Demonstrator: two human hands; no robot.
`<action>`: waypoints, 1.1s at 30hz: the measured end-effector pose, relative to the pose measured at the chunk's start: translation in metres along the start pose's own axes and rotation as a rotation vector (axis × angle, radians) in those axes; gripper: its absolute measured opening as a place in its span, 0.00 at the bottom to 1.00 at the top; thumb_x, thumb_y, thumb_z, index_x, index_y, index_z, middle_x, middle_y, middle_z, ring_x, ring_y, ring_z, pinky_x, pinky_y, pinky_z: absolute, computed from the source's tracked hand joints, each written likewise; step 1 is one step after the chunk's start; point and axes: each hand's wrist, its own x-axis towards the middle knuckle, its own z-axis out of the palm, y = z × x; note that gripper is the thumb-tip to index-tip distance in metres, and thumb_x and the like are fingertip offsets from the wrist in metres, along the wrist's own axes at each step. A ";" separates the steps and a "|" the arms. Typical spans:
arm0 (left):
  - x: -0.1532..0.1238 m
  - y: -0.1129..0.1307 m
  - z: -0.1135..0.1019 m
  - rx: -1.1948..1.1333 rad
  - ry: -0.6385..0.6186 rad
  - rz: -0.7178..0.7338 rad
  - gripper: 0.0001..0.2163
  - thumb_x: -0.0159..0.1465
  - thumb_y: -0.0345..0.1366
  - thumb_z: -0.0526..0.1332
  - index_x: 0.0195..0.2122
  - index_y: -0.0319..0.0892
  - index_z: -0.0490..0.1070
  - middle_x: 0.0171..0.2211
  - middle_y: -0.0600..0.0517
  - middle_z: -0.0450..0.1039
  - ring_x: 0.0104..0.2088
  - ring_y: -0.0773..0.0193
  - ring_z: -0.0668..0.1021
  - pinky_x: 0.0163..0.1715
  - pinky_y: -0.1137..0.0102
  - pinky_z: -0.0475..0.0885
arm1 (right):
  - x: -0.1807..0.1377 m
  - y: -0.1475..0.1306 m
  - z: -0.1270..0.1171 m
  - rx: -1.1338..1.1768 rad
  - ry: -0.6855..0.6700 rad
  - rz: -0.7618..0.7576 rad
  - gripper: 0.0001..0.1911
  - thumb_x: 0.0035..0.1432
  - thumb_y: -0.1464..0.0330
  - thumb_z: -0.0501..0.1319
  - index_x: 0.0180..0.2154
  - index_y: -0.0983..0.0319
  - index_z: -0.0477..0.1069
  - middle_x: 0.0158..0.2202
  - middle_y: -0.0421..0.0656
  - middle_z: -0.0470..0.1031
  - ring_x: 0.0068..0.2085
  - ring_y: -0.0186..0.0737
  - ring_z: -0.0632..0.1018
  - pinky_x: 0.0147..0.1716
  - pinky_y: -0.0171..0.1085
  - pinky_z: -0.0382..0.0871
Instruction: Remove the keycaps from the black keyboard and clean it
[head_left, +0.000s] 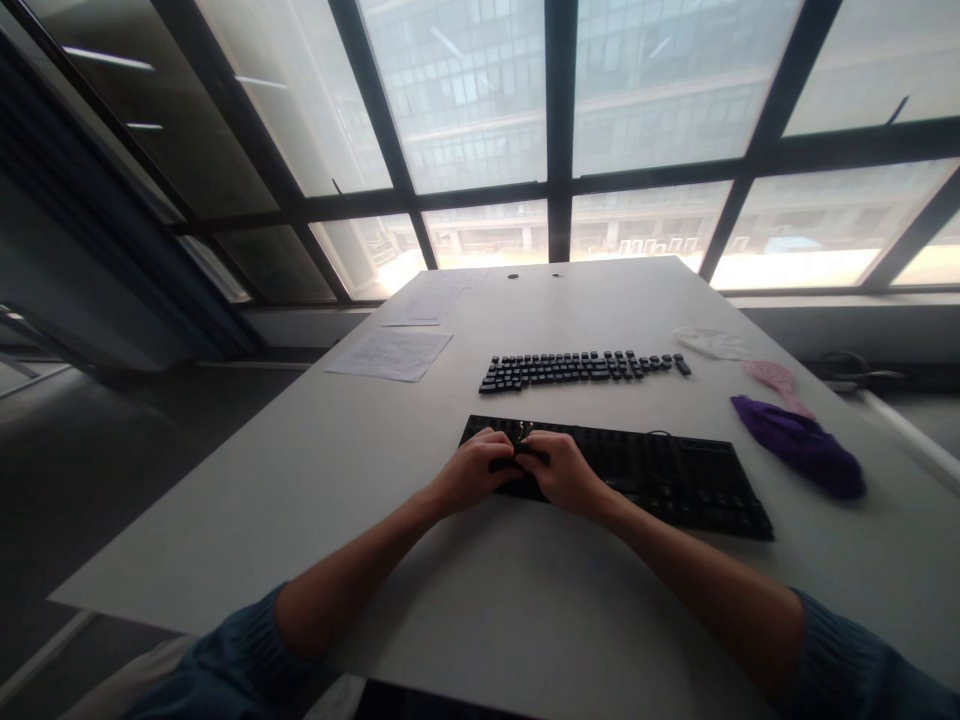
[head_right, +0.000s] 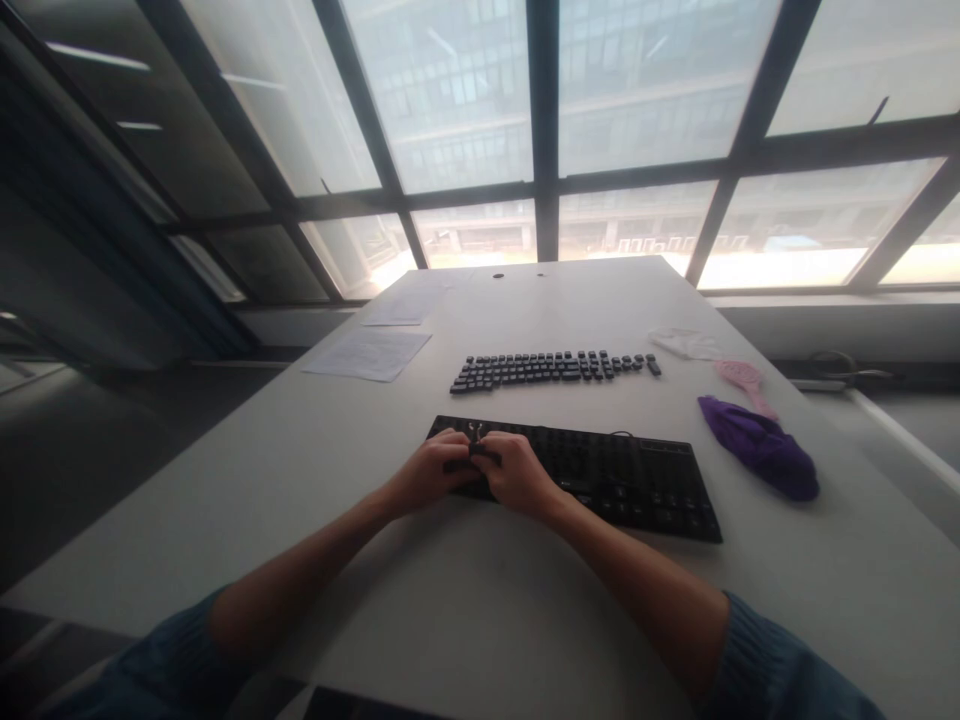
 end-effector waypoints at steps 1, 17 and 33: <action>0.000 0.000 0.001 0.002 0.008 0.004 0.06 0.63 0.38 0.65 0.30 0.44 0.75 0.35 0.50 0.74 0.40 0.59 0.73 0.41 0.64 0.70 | 0.000 0.001 0.000 0.011 0.005 0.006 0.08 0.58 0.74 0.60 0.26 0.63 0.73 0.26 0.40 0.72 0.30 0.37 0.72 0.31 0.34 0.63; -0.003 0.001 0.010 -0.043 0.146 -0.093 0.10 0.66 0.36 0.61 0.48 0.46 0.67 0.41 0.50 0.71 0.42 0.60 0.74 0.45 0.63 0.71 | 0.005 0.005 0.003 0.060 0.185 0.140 0.10 0.60 0.68 0.59 0.27 0.64 0.73 0.24 0.40 0.74 0.27 0.36 0.71 0.27 0.33 0.61; 0.029 0.002 -0.019 -0.116 0.258 -0.172 0.09 0.61 0.38 0.66 0.41 0.43 0.73 0.34 0.53 0.75 0.30 0.65 0.74 0.30 0.69 0.70 | 0.011 0.017 0.004 0.241 0.233 0.302 0.11 0.59 0.65 0.59 0.27 0.64 0.72 0.23 0.42 0.76 0.25 0.38 0.76 0.23 0.33 0.65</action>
